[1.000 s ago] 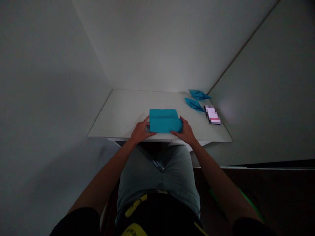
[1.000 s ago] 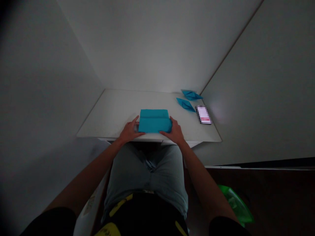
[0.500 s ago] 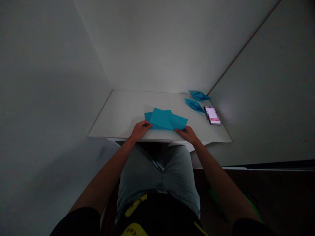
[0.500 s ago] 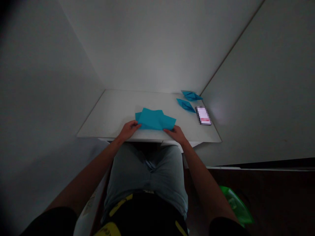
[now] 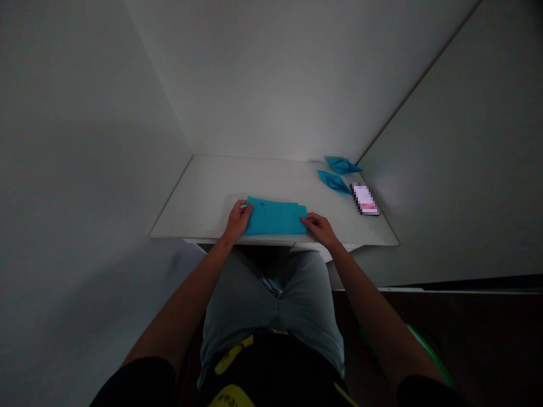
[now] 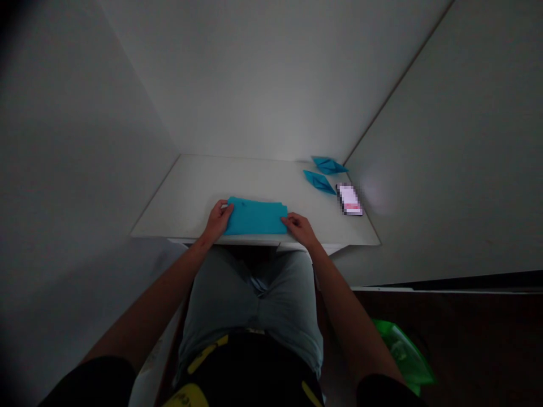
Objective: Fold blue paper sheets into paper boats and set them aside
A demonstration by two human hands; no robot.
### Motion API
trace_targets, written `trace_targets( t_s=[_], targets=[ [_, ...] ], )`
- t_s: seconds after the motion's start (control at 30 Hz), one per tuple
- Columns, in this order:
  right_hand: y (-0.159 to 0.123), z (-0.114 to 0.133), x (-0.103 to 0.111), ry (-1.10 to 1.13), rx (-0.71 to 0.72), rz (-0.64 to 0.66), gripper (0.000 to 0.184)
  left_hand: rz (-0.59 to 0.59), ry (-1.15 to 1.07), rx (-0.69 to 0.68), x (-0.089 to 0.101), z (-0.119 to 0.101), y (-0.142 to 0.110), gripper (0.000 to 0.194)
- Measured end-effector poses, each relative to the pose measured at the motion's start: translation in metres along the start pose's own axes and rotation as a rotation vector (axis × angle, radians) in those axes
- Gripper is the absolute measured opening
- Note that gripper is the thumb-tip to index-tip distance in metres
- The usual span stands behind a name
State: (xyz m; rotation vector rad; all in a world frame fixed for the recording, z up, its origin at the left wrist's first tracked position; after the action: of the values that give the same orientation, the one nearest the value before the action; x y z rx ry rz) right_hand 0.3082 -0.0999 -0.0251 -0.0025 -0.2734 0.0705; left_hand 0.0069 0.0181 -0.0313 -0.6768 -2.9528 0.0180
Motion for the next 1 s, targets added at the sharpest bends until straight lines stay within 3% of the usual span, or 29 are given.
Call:
trace_targets(
  t_s=[0.1, 0.27, 0.43, 0.53, 0.7, 0.9, 1.0],
  targets=[
    [0.001, -0.001, 0.003, 0.075, -0.012, -0.070, 0.062, 0.011, -0.043, -0.012, -0.001, 0.000, -0.001, 0.052],
    [0.003, 0.000, 0.002, 0.204, -0.021, -0.038, 0.062, 0.113, -0.083, -0.011, -0.004, -0.001, -0.004, 0.059],
    [0.000, -0.002, 0.004, 0.299, -0.034, 0.021, 0.069, 0.221, -0.101, -0.006, 0.001, 0.003, -0.003, 0.092],
    [-0.001, -0.006, 0.008, 0.300, -0.041, 0.019, 0.076, 0.266, -0.128, -0.051, 0.003, 0.004, -0.002, 0.098],
    [0.005, -0.007, 0.008, 0.264, -0.051, 0.001, 0.070, 0.244, -0.121, -0.101, 0.001, 0.006, 0.000, 0.089],
    [0.017, -0.015, 0.008, 0.184, 0.017, -0.039, 0.058, 0.167, -0.021, -0.165, 0.003, 0.007, 0.003, 0.043],
    [0.016, -0.023, 0.013, 0.118, 0.063, -0.071, 0.051, 0.155, 0.028, -0.128, 0.006, 0.008, 0.004, 0.029]
  ],
)
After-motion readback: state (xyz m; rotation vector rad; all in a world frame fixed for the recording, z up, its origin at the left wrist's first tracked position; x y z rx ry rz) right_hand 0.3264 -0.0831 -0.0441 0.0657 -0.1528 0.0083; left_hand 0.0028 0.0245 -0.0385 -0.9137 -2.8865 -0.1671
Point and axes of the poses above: each hand's wrist, its own y-axis towards the middle knuckle, its own x-axis out of the back of the hand, z = x × y, the point moved 1 cm from there along y, towards the middle knuckle, and after that the axes turned 14 degrees about z, right-handed, at the moved point
